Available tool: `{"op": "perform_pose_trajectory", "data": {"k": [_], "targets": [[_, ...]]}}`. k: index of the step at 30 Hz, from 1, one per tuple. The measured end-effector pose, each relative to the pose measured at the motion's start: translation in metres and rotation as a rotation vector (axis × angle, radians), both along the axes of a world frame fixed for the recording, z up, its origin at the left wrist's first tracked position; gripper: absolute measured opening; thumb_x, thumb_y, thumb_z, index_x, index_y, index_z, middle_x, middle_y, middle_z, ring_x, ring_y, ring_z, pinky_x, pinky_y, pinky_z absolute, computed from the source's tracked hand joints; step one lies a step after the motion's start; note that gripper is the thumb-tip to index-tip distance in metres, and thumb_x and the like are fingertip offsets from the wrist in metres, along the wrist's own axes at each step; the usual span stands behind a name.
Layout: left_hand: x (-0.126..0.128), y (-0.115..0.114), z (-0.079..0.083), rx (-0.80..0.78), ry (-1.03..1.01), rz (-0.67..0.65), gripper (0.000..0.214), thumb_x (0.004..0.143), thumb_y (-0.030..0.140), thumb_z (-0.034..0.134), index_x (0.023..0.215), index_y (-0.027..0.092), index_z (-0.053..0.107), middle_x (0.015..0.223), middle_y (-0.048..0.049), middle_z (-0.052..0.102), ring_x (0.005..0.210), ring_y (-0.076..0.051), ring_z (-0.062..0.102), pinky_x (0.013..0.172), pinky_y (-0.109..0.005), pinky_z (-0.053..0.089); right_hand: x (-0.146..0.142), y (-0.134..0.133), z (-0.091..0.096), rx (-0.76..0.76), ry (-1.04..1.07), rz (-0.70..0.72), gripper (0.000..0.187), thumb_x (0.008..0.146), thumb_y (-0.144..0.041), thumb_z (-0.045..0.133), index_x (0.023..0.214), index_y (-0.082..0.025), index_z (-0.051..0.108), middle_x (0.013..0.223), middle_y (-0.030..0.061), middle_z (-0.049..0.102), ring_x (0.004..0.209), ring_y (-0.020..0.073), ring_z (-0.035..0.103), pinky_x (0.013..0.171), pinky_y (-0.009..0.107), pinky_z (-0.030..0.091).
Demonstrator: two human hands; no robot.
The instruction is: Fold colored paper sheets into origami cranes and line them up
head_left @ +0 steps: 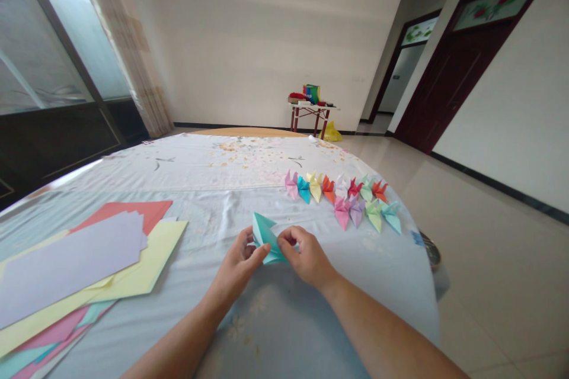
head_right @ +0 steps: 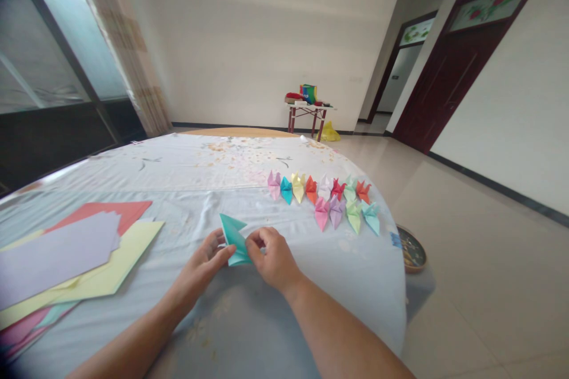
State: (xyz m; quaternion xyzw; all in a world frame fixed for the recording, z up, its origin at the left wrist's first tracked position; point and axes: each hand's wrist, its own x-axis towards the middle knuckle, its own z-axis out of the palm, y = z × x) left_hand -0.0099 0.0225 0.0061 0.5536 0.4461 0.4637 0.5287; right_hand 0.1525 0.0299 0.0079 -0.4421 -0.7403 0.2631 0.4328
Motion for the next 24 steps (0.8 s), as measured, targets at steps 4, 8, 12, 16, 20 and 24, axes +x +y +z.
{"op": "perform_pose_trajectory", "data": {"k": [4, 8, 12, 16, 20, 24], "targets": [[0.001, -0.001, 0.002, -0.001, 0.011, -0.026, 0.048, 0.075, 0.039, 0.054, 0.116, 0.015, 0.044, 0.099, -0.0074, 0.061, 0.077, -0.017, 0.059, 0.064, -0.027, 0.046, 0.003, 0.002, -0.003, 0.08, -0.054, -0.054, 0.017, 0.082, -0.024, 0.046, 0.096, -0.017, 0.054, 0.082, 0.0037, 0.058, 0.073, 0.0133, 0.054, 0.07, 0.026, 0.044], [0.0, -0.003, 0.004, 0.033, 0.091, -0.079, 0.05, 0.076, 0.039, 0.053, 0.12, 0.016, 0.045, 0.093, -0.0052, 0.062, 0.074, -0.017, 0.058, 0.065, -0.027, 0.046, 0.008, 0.004, -0.004, 0.084, -0.052, 0.017, 0.053, 0.077, -0.024, 0.054, 0.127, -0.02, 0.036, 0.107, 0.0077, 0.055, 0.083, 0.0146, 0.055, 0.072, 0.028, 0.047], [-0.002, -0.007, 0.006, 0.062, 0.223, -0.161, 0.054, 0.076, 0.038, 0.055, 0.125, 0.019, 0.042, 0.091, -0.0046, 0.062, 0.075, -0.017, 0.058, 0.067, -0.028, 0.044, 0.014, 0.006, -0.001, -0.017, -0.005, 0.129, 0.046, 0.076, -0.023, 0.056, 0.121, -0.021, 0.046, 0.1, 0.0047, 0.06, 0.08, 0.0138, 0.056, 0.067, 0.024, 0.046], [-0.004, -0.01, 0.011, -0.016, 0.145, -0.256, 0.059, 0.077, 0.035, 0.055, 0.13, 0.02, 0.033, 0.09, -0.0051, 0.061, 0.08, -0.019, 0.058, 0.07, -0.03, 0.044, 0.015, 0.008, -0.001, -0.118, 0.097, 0.17, 0.02, 0.081, -0.026, 0.051, 0.095, -0.019, 0.064, 0.079, 0.0011, 0.062, 0.071, 0.0131, 0.056, 0.065, 0.023, 0.043], [-0.007, -0.009, 0.016, -0.084, -0.035, -0.336, 0.062, 0.076, 0.033, 0.058, 0.131, 0.022, 0.031, 0.094, -0.0054, 0.059, 0.086, -0.02, 0.056, 0.073, -0.03, 0.043, 0.015, 0.014, -0.01, -0.334, 0.367, 0.221, 0.021, 0.077, -0.032, 0.057, 0.088, -0.016, 0.065, 0.07, 0.0001, 0.062, 0.064, 0.0122, 0.055, 0.059, 0.022, 0.042], [-0.013, -0.007, 0.019, -0.13, -0.133, -0.422, 0.058, 0.074, 0.028, 0.063, 0.126, 0.021, 0.039, 0.097, -0.0069, 0.061, 0.089, -0.02, 0.056, 0.078, -0.032, 0.041, 0.018, 0.022, -0.02, -0.489, 0.534, 0.177, 0.027, 0.065, -0.032, 0.068, 0.086, -0.015, 0.064, 0.062, -0.0017, 0.06, 0.052, 0.0083, 0.051, 0.053, 0.02, 0.039]]}}
